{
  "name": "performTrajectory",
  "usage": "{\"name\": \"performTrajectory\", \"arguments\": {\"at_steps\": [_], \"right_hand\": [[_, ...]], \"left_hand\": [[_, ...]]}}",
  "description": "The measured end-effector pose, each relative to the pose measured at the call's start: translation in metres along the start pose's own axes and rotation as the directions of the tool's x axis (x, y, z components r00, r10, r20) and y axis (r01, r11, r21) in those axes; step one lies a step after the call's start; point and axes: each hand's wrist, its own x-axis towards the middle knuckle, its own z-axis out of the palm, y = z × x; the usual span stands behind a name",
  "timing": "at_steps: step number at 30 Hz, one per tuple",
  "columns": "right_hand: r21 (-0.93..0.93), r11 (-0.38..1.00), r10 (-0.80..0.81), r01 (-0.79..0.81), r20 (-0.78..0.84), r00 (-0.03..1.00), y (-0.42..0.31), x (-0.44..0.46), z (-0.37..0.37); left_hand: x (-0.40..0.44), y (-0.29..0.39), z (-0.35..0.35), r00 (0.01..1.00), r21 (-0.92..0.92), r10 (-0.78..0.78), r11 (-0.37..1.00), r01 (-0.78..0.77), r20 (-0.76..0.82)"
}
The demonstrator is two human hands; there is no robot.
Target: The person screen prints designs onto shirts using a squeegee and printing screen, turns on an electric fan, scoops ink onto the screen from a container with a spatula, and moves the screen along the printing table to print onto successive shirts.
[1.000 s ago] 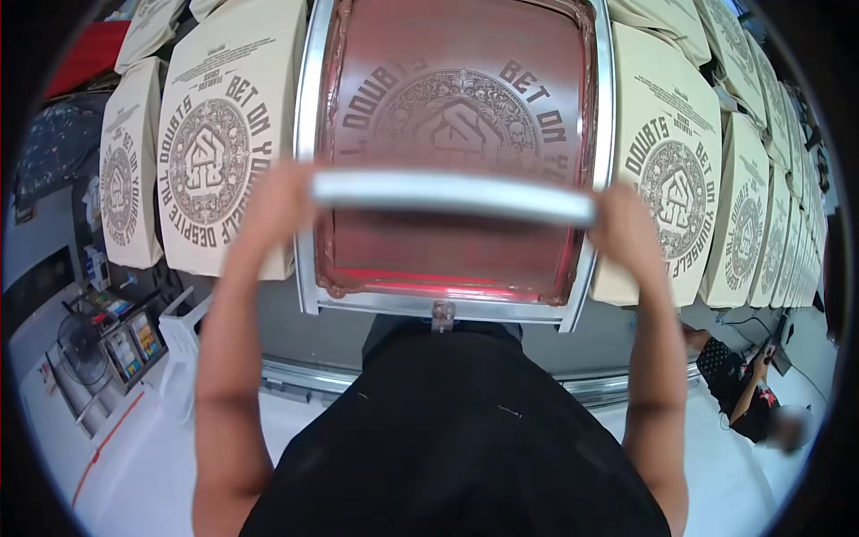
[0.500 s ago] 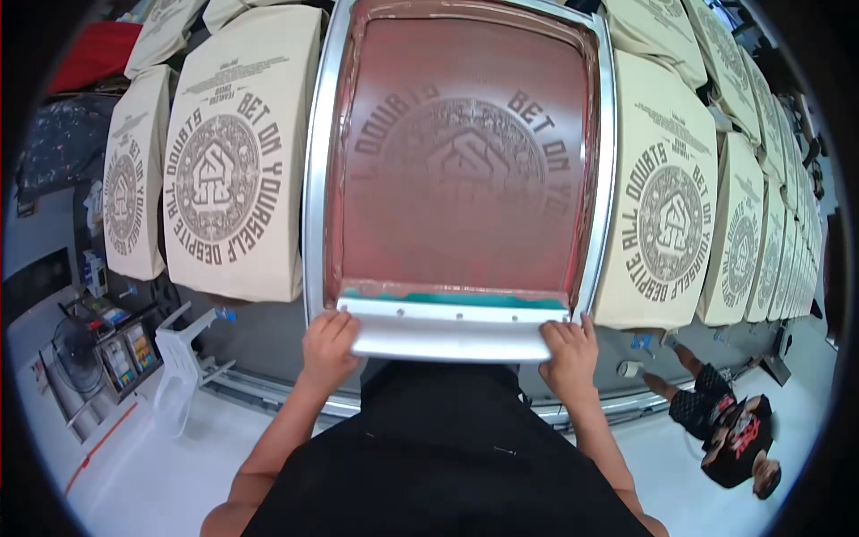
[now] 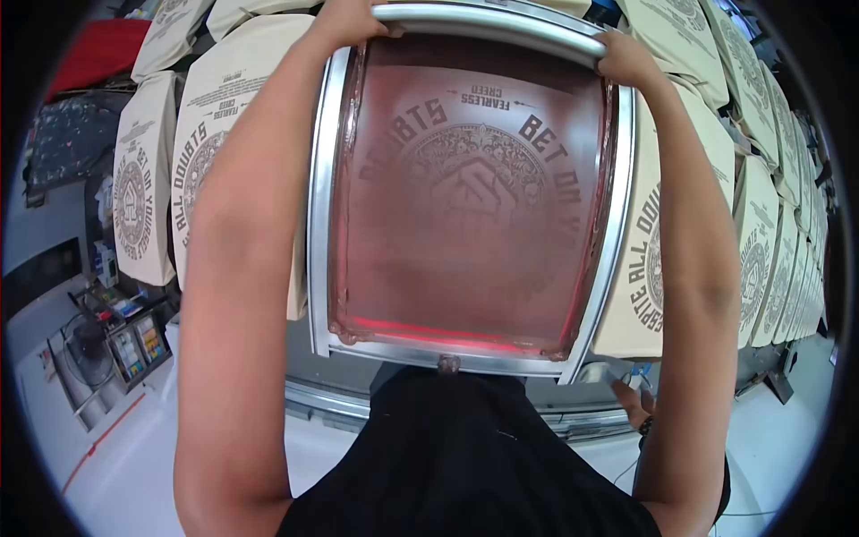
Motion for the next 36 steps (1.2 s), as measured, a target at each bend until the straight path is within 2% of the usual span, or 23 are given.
{"name": "performTrajectory", "arguments": {"at_steps": [1, 3, 5, 6, 7, 8, 9, 10, 11, 13, 15, 16, 18, 19, 21, 24, 27, 29, 30, 32, 33, 35, 36], "right_hand": [[0.054, 0.998, -0.033, 0.037, -0.071, 0.997, -0.006, -0.010, -0.004], [0.038, 0.998, -0.048, 0.052, -0.085, 0.995, -0.025, -0.058, -0.010], [0.012, 0.993, 0.121, -0.122, 0.034, 0.992, -0.083, -0.162, -0.018], [0.067, 0.993, 0.090, -0.099, 0.131, 0.987, -0.099, -0.216, -0.013], [0.024, 0.999, 0.024, -0.028, 0.131, 0.991, -0.116, -0.271, -0.005], [0.155, 0.987, 0.020, -0.045, 0.154, 0.988, -0.137, -0.316, -0.003], [0.224, 0.974, -0.009, -0.035, 0.193, 0.981, -0.154, -0.351, -0.003], [0.252, 0.968, -0.028, -0.022, 0.194, 0.981, -0.166, -0.382, 0.005], [0.276, 0.961, -0.042, -0.013, 0.191, 0.981, -0.175, -0.407, 0.016], [0.270, 0.959, 0.025, -0.084, 0.216, 0.976, -0.194, -0.431, 0.032], [0.271, 0.958, 0.046, -0.091, 0.169, 0.984, -0.192, -0.428, 0.042], [0.272, 0.956, 0.030, -0.110, 0.282, 0.959, -0.186, -0.418, 0.039], [0.270, 0.953, 0.008, -0.136, 0.430, 0.903, -0.183, -0.416, 0.039], [0.266, 0.954, 0.010, -0.136, 0.426, 0.905, -0.186, -0.427, 0.043], [0.275, 0.961, 0.020, -0.041, 0.077, 0.997, -0.197, -0.463, 0.068], [0.210, 0.978, 0.016, -0.022, 0.031, 0.999, -0.184, -0.431, 0.077], [0.189, 0.981, -0.015, 0.041, -0.133, 0.991, -0.142, -0.327, 0.071], [0.071, 0.997, -0.016, 0.029, -0.175, 0.985, -0.116, -0.255, 0.060], [0.064, 0.998, 0.014, -0.004, -0.146, 0.989, -0.105, -0.220, 0.050], [0.021, 0.998, 0.056, -0.054, -0.107, 0.993, -0.081, -0.154, 0.039], [-0.016, 0.997, 0.069, -0.071, -0.104, 0.992, -0.068, -0.125, 0.034], [-0.018, 0.994, 0.108, -0.110, -0.074, 0.991, -0.052, -0.076, 0.013], [0.003, 0.996, 0.089, -0.089, -0.067, 0.994, -0.041, -0.055, 0.008]], "left_hand": [[-0.002, -0.008, 0.003, 0.995, -0.027, 0.092, 0.995, -0.093, -0.049], [-0.053, 0.018, -0.021, 0.997, -0.138, -0.071, 0.988, 0.072, 0.009], [-0.137, 0.029, -0.020, 0.996, 0.018, -0.032, 0.999, 0.031, 0.086], [-0.198, 0.052, -0.025, 0.988, 0.037, -0.079, 0.997, 0.075, 0.131], [-0.257, 0.072, -0.025, 0.963, -0.025, -0.167, 0.984, 0.176, 0.211], [-0.311, 0.086, -0.024, 0.946, -0.046, -0.143, 0.986, 0.163, 0.292], [-0.363, 0.091, -0.013, 0.957, -0.138, -0.066, 0.984, 0.109, 0.283], [-0.396, 0.113, -0.016, 0.946, -0.194, -0.084, 0.969, 0.150, 0.312], [-0.427, 0.121, -0.004, 0.974, -0.210, -0.035, 0.974, 0.083, 0.223], [-0.448, 0.127, 0.010, 0.988, -0.183, 0.015, 0.983, 0.014, 0.152], [-0.456, 0.134, 0.020, 0.993, -0.220, -0.044, 0.973, 0.067, 0.110], [-0.447, 0.137, 0.010, 0.983, -0.217, -0.077, 0.970, 0.113, 0.168], [-0.457, 0.134, 0.014, 0.990, -0.218, -0.045, 0.973, 0.074, 0.135], [-0.460, 0.132, 0.019, 0.996, -0.217, -0.011, 0.976, 0.030, 0.091], [-0.492, 0.134, 0.042, 1.000, -0.145, 0.004, 0.989, -0.004, 0.000], [-0.453, 0.114, 0.054, 0.995, -0.138, 0.040, 0.989, -0.053, -0.089], [-0.333, 0.073, 0.055, 0.992, -0.118, 0.027, 0.992, -0.042, -0.127], [-0.252, 0.048, 0.053, 0.983, -0.123, 0.022, 0.991, -0.045, -0.181], [-0.212, 0.042, 0.041, 0.995, -0.081, -0.008, 0.997, 0.000, -0.096], [-0.143, 0.026, 0.036, 0.984, -0.075, 0.023, 0.997, -0.037, -0.179], [-0.110, 0.013, 0.037, 0.987, -0.053, 0.044, 0.997, -0.053, -0.153], [-0.055, 0.003, 0.026, 0.997, 0.014, -0.027, 1.000, 0.028, -0.066], [-0.031, -0.008, 0.027, 0.997, 0.005, 0.019, 1.000, -0.019, -0.073]]}}
